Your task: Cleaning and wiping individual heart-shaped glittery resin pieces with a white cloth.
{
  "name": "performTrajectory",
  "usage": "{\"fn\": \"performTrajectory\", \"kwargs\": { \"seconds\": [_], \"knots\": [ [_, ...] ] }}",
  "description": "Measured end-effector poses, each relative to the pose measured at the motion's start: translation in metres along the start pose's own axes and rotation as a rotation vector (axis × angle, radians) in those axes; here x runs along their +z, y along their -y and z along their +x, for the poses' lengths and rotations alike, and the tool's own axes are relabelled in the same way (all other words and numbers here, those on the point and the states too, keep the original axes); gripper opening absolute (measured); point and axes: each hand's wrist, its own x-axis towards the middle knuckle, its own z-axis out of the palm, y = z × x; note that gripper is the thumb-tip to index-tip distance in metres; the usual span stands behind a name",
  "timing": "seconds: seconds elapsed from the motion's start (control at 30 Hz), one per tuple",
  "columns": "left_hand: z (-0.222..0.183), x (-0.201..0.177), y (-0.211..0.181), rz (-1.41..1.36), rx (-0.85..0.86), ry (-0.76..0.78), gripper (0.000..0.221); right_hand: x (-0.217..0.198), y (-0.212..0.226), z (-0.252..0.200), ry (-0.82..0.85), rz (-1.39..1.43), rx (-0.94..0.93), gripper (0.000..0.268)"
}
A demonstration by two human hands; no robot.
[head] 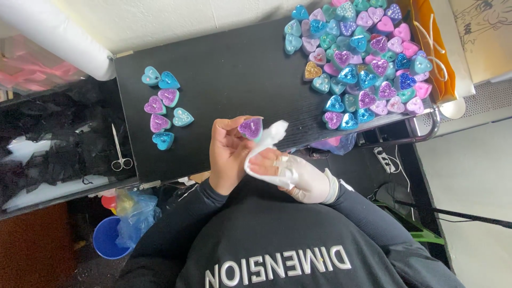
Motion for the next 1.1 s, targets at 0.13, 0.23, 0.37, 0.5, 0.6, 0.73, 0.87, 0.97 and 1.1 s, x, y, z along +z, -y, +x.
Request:
{"fn": "performTrajectory", "kwargs": {
  "seconds": [0.13, 0.23, 0.37, 0.5, 0.6, 0.73, 0.87, 0.97, 1.1],
  "knots": [
    [-0.003, -0.016, -0.029, 0.201, -0.044, 0.014, 0.056, 0.000, -0.004, -0.003, 0.048, 0.226, 0.018, 0.037],
    [-0.012, -0.031, -0.052, 0.353, -0.066, -0.059, 0.062, 0.018, -0.025, -0.031, -0.148, 0.400, 0.380, 0.031],
    [-0.024, -0.047, -0.082, 1.104, -0.017, -0.130, 0.048, 0.024, -0.051, -0.043, -0.577, 0.794, 0.900, 0.037],
    [-0.038, -0.066, -0.075, 1.556, 0.111, -0.119, 0.049, 0.013, -0.047, -0.034, -0.616, 0.831, 0.924, 0.042],
    [-0.041, -0.070, -0.070, 1.691, 0.030, -0.171, 0.050, 0.015, -0.050, -0.034, -0.644, 0.818, 0.901, 0.044],
    [-0.040, -0.075, -0.061, 1.723, -0.014, -0.182, 0.059, 0.012, -0.045, -0.032, -0.590, 0.788, 0.919, 0.045],
    [-0.038, -0.074, -0.053, 1.773, 0.066, -0.208, 0.069, 0.011, -0.045, -0.043, -0.522, 0.699, 0.917, 0.039],
    [-0.028, -0.064, -0.049, 1.836, 0.261, -0.185, 0.066, 0.011, -0.047, -0.063, -0.414, 0.463, 0.811, 0.029],
    [0.004, -0.013, -0.047, 1.707, 0.413, -0.098, 0.051, -0.001, -0.036, -0.079, -0.420, 0.396, 0.662, 0.021]
  ]
}}
